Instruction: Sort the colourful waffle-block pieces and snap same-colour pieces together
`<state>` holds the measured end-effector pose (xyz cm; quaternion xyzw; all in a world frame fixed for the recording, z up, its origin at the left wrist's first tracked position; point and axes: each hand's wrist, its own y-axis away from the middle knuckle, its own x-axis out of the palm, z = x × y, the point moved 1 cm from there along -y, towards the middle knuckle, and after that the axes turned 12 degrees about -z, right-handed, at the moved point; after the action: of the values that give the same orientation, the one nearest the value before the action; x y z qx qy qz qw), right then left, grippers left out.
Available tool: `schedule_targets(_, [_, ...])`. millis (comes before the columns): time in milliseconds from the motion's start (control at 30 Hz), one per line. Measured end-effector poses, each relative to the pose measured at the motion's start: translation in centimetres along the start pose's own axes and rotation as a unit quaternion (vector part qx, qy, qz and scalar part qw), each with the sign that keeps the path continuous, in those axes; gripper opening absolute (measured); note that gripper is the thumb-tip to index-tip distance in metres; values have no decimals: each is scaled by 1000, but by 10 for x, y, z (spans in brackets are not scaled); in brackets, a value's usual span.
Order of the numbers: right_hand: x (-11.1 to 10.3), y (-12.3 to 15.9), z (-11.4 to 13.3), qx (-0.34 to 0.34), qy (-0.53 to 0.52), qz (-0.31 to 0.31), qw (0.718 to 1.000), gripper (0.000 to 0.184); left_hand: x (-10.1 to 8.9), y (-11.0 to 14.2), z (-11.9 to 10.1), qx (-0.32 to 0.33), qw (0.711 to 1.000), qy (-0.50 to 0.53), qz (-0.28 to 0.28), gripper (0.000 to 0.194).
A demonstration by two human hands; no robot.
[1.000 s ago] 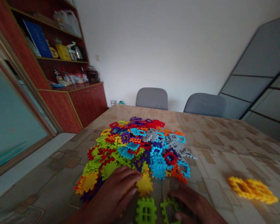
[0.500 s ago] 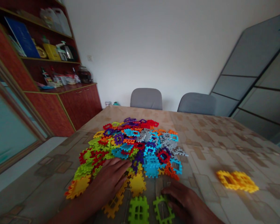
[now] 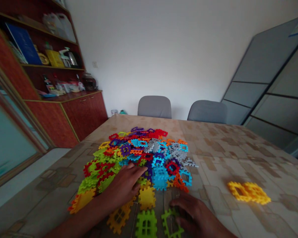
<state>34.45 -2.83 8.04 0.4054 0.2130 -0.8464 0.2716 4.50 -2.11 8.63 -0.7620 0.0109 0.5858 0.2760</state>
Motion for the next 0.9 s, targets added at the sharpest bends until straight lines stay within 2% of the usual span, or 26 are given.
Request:
schedule_targets(167, [-3,0,3,11,12,10,1000,33,1,0,2,-4,1000,-6,-11,60])
schedule_targets(300, [1,2,-1,9,8,-1,1000,30,-7,6,2,6,1000,0,-9,20])
schedule_targets(433, [0,3,3,-1,-7,-15,1000,26,-19,10,-7,46,998,41,13,22])
schedule_targets(567, [-7,-4,19,-51,-26,-33,998,28,-26,10,-20,85,992,91,36,22])
schedule_targets(733, [-7,-21,39,-89,10,2,996,34,-22,13,-19,71,991,110,36,35])
schedule_targets(900, [4,-46,45,-124,92,32,988,11,-16,12,-5,37,996,87,-3,33])
